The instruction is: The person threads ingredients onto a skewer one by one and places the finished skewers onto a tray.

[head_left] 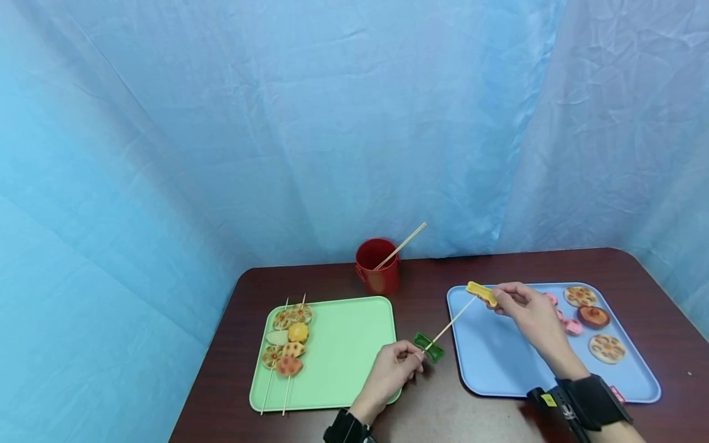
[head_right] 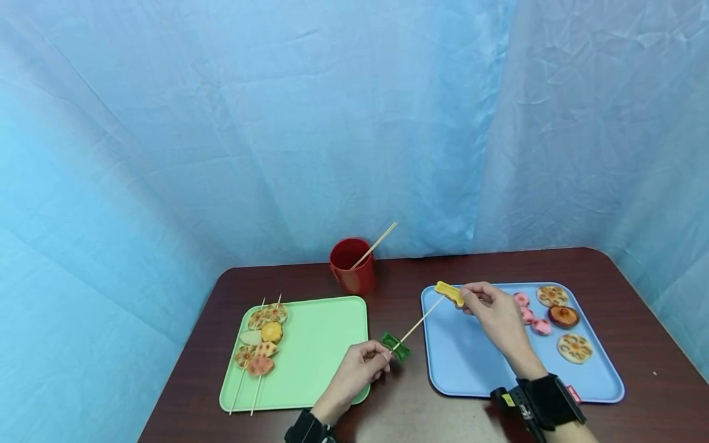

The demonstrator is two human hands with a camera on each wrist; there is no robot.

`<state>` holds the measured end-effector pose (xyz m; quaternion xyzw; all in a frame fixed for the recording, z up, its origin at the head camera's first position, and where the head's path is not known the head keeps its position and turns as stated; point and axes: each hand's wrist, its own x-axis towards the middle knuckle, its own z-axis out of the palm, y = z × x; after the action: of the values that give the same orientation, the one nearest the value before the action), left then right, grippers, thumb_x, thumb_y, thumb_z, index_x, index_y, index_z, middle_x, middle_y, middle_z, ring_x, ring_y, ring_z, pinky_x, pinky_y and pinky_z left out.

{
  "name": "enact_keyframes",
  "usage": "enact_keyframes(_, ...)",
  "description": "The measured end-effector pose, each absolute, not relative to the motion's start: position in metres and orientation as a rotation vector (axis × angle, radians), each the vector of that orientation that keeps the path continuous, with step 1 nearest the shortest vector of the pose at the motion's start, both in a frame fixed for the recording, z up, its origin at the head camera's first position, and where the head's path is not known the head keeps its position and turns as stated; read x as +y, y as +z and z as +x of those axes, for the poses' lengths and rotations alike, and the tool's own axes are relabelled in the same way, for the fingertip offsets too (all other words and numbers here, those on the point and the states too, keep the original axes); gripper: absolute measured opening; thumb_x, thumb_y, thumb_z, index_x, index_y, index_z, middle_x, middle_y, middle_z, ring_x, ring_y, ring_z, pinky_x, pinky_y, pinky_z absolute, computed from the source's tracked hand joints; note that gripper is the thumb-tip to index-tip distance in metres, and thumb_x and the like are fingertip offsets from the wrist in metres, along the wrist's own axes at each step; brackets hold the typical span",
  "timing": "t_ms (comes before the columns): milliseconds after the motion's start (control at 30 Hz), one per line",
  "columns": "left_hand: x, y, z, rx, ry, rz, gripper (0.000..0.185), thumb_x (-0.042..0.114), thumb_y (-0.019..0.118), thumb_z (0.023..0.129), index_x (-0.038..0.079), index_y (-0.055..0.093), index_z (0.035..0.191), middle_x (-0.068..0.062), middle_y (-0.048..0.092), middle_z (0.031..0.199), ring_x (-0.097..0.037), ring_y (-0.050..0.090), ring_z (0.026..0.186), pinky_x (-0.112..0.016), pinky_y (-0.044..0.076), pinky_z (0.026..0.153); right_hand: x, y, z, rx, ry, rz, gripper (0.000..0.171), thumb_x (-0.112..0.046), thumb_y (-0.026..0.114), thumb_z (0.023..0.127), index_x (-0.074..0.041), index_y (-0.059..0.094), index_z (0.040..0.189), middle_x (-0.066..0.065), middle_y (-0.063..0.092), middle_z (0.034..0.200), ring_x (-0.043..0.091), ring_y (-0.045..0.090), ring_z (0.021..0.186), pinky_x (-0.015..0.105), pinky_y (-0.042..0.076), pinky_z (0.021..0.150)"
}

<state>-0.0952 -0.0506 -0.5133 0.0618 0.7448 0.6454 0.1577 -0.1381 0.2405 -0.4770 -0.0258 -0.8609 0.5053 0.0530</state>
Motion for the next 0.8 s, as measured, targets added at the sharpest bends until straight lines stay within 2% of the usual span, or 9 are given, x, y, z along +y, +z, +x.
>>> enact_keyframes(167, -0.050, -0.514, -0.094, 2.132, 1.857, 0.194, 0.018, 0.011, 0.064, 0.098, -0.006, 0.071, 0.095, -0.005, 0.067, 0.073, -0.013, 0.050, 0.058, -0.023, 0.039, 0.050, 0.240, -0.475, -0.138, -2.589, 1.576, -0.093, 0.049, -0.041, 0.058, 0.106, 0.003, 0.065, 0.126, 0.018, 0.075, 0.103, 0.012, 0.069, 0.083, 0.021, 0.058, 0.075)
enact_keyframes(500, -0.050, -0.513, -0.094, 2.119, 1.839, 0.161, 0.018, 0.012, 0.064, 0.098, -0.005, 0.070, 0.096, -0.001, 0.066, 0.073, -0.012, 0.050, 0.059, -0.022, 0.039, 0.051, 0.234, -0.475, -0.137, -2.570, 1.607, -0.080, 0.046, -0.037, 0.061, 0.105, 0.003, 0.065, 0.127, 0.021, 0.071, 0.112, 0.012, 0.070, 0.085, 0.019, 0.057, 0.075)
enact_keyframes(633, -0.049, -0.513, -0.094, 2.110, 1.851, 0.137, 0.018, 0.012, 0.065, 0.098, -0.005, 0.070, 0.096, -0.001, 0.066, 0.073, -0.012, 0.050, 0.060, -0.022, 0.039, 0.052, 0.232, -0.474, -0.135, -2.569, 1.566, -0.024, 0.039, -0.034, 0.062, 0.105, 0.000, 0.068, 0.124, 0.019, 0.071, 0.111, 0.016, 0.071, 0.086, 0.017, 0.055, 0.074)
enact_keyframes(800, -0.045, -0.513, -0.093, 2.102, 1.878, 0.111, 0.017, 0.012, 0.066, 0.098, -0.004, 0.071, 0.097, 0.000, 0.065, 0.072, -0.012, 0.050, 0.060, -0.022, 0.039, 0.052, 0.228, -0.474, -0.133, -2.583, 1.527, 0.025, 0.038, -0.034, 0.062, 0.105, -0.001, 0.069, 0.122, 0.018, 0.072, 0.110, 0.014, 0.071, 0.086, 0.015, 0.053, 0.074)
